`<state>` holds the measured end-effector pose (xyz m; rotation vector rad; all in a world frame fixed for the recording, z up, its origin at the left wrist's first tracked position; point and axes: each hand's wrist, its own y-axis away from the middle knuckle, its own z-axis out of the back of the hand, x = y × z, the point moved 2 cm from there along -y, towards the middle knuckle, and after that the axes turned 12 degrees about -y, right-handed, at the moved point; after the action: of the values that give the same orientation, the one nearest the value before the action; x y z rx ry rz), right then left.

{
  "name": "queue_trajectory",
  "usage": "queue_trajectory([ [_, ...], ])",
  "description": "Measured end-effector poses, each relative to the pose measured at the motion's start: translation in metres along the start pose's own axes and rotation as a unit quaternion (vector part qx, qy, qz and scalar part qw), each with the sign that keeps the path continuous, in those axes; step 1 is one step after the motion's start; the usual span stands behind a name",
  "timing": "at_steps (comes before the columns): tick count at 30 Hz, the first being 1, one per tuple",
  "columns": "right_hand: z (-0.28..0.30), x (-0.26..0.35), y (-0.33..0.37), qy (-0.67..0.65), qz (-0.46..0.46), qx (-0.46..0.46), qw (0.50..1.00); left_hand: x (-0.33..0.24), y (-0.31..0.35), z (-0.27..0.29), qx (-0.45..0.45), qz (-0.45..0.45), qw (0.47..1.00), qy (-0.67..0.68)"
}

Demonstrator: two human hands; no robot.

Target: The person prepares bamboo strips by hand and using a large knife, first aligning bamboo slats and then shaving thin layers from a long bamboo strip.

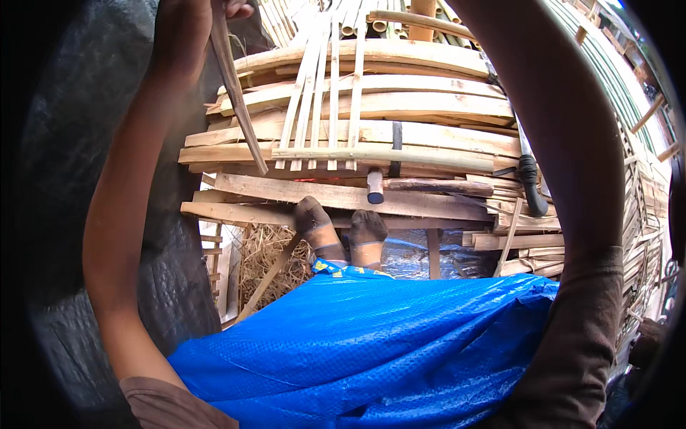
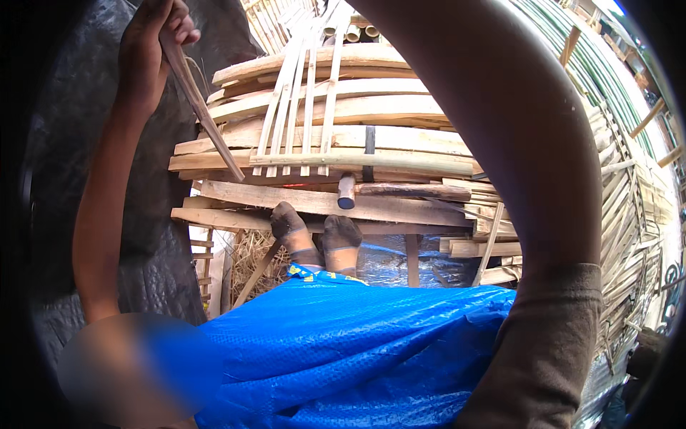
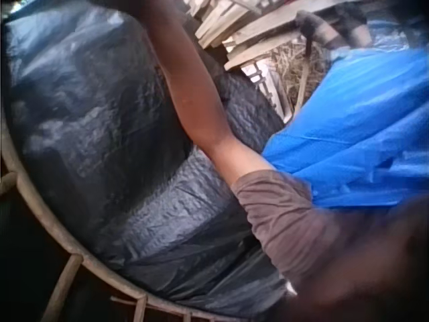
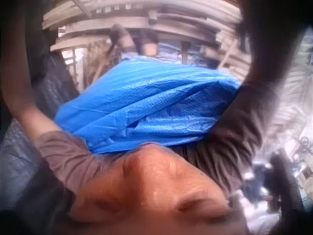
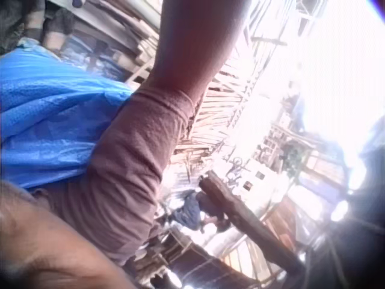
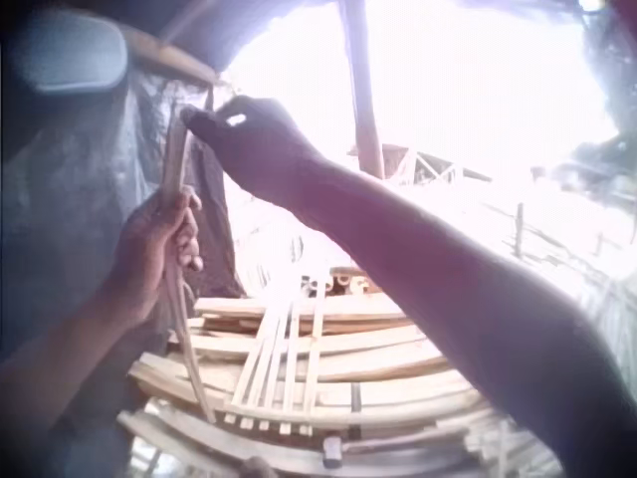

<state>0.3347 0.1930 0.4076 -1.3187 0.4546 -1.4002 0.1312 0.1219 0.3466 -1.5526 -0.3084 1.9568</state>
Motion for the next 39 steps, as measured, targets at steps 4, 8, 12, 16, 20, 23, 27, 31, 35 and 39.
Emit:
queue_trajectory([
  [4,-0.020,-0.070,0.093,0.209,-0.090,0.240,0.944,0.014,0.066,0.060,-0.260,0.040,0.951,-0.162],
  [8,0.051,-0.144,0.202,0.455,-0.306,0.286,0.786,0.027,0.097,0.086,-0.432,0.082,0.874,-0.206],
  [12,0.159,-0.164,0.262,0.556,-0.460,0.239,0.650,0.031,0.103,0.120,-0.496,0.097,0.840,-0.198],
  [16,0.236,-0.166,0.297,0.398,-0.643,0.187,0.627,0.016,0.107,0.149,-0.511,0.060,0.832,-0.208],
  [20,0.255,-0.155,0.329,0.380,-0.785,0.292,0.391,0.011,0.115,0.167,-0.566,0.055,0.792,-0.221],
  [23,0.249,-0.153,0.347,0.344,-0.831,0.325,0.292,-0.007,0.128,0.173,-0.584,0.015,0.780,-0.223],
  [27,0.248,-0.149,0.358,0.310,-0.841,0.321,0.304,-0.011,0.134,0.160,-0.632,0.008,0.748,-0.204],
  [31,0.246,-0.150,0.363,0.310,-0.841,0.318,0.310,-0.018,0.140,0.161,-0.678,0.003,0.699,-0.226],
  [35,0.251,-0.145,0.373,0.301,-0.845,0.303,0.321,-0.022,0.134,0.159,-0.686,0.010,0.697,-0.210],
  [39,0.246,-0.137,0.372,0.272,-0.852,0.274,0.354,-0.033,0.141,0.171,-0.679,-0.016,0.706,-0.200],
])
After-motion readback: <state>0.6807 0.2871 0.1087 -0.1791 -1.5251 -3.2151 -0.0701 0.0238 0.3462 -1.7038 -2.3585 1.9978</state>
